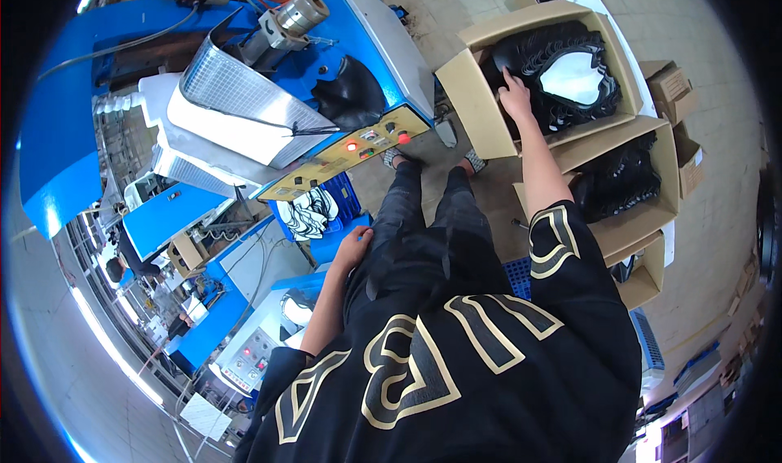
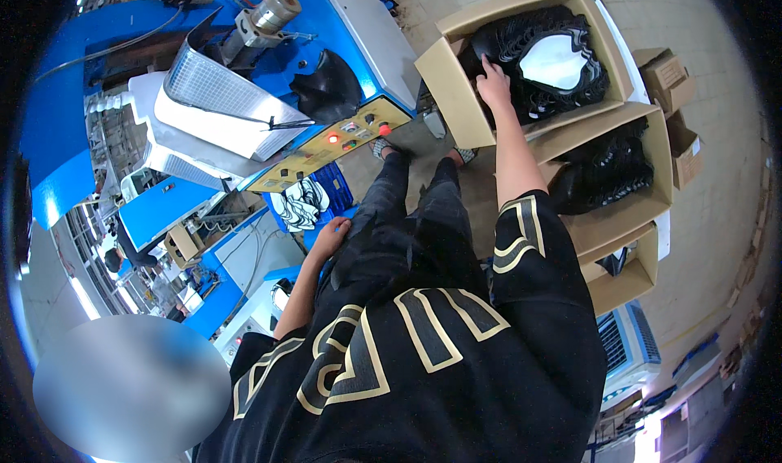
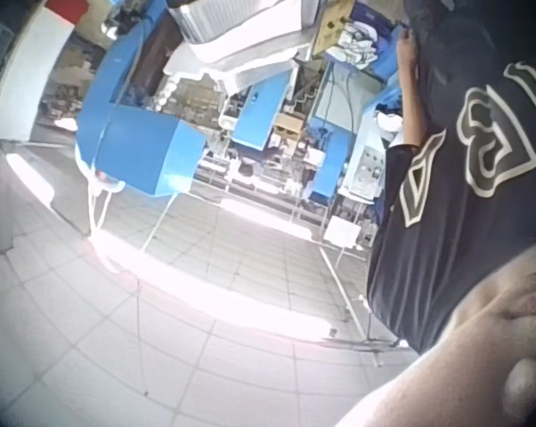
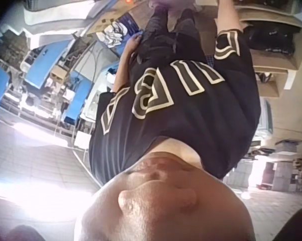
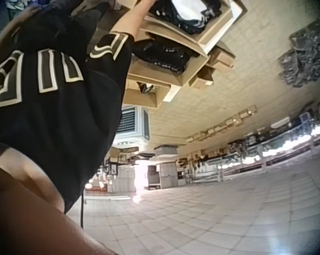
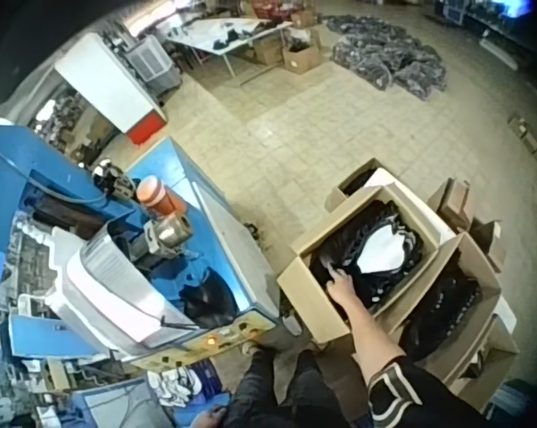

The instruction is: The person shapes shoe components using a heated molding machine, positioning fabric pieces onto the forms by hand, pressing them down to mold them, removing the finished pieces, and placing them into boxes.

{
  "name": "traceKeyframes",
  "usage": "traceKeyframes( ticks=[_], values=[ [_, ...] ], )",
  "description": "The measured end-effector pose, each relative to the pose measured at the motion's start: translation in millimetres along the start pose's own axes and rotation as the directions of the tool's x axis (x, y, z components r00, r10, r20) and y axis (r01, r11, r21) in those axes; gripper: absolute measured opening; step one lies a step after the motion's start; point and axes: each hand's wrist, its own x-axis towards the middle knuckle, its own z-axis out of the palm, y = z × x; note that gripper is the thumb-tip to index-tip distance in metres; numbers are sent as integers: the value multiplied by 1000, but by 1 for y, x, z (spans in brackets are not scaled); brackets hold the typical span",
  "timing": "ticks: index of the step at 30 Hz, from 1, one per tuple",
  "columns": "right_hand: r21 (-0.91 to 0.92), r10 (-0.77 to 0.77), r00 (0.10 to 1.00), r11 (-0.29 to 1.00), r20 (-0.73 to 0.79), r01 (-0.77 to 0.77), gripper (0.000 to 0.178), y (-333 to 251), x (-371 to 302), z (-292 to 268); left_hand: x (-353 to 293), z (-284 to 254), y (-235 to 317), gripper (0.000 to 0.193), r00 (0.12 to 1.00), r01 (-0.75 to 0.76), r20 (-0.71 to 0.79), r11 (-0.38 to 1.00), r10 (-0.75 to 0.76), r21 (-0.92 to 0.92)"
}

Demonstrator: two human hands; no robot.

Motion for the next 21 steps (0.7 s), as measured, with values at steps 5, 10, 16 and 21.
traceKeyframes(
  ticks=[5,10,16,21],
  values=[
    [136,-23,971,989,-239,57,36,-40,-2,-17,21,3,-8,39,998,-64,-13,996,63,-59],
    [323,-190,936,902,-296,285,29,-166,-89,-8,22,-4,-41,38,999,-20,-50,985,11,-174],
    [437,-230,971,882,67,179,48,-178,-101,86,38,-2,-61,39,980,-120,-189,934,58,-336],
    [542,-241,899,840,365,5,51,-246,-91,102,34,45,-127,42,883,-156,-447,807,-145,-570]
  ],
)
